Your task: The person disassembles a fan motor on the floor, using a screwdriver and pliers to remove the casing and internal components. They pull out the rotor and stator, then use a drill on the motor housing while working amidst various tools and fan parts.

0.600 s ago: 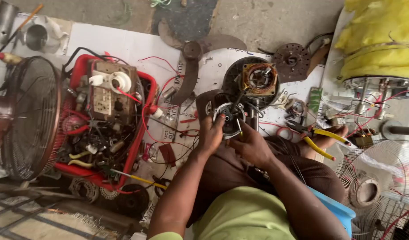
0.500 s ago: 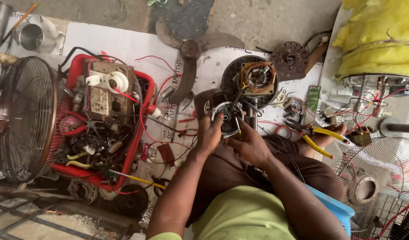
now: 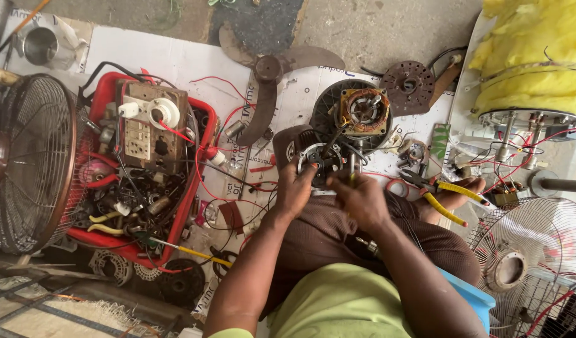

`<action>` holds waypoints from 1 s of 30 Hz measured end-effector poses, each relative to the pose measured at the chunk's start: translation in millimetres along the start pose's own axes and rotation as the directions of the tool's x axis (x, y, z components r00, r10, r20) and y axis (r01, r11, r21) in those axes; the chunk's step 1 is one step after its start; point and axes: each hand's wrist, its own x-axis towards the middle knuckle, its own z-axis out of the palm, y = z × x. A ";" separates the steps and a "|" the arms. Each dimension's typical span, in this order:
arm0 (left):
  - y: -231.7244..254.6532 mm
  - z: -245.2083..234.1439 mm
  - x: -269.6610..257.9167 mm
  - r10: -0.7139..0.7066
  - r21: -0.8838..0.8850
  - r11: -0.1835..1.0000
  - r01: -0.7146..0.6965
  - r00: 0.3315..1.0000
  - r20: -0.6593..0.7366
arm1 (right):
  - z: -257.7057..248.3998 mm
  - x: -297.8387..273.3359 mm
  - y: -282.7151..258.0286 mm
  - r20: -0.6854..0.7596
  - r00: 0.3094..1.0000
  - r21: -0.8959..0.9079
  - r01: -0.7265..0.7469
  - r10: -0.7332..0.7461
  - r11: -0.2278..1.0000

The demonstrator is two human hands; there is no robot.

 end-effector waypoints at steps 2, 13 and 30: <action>13.2 -0.2 -4.8 -0.044 0.011 0.999 0.044 0.999 0.013 | -3.8 1.8 -15.8 -0.024 1.000 0.043 -0.015 0.016 0.999; 16.8 8.0 -17.7 0.156 0.060 0.987 -0.152 0.985 -0.072 | 4.6 26.5 -16.1 -0.065 0.981 -0.011 0.183 -0.184 0.983; 0.2 24.0 -23.1 0.290 0.201 0.948 -0.248 0.932 -0.217 | 42.3 35.5 6.2 -0.344 0.749 -0.426 0.414 -0.567 0.805</action>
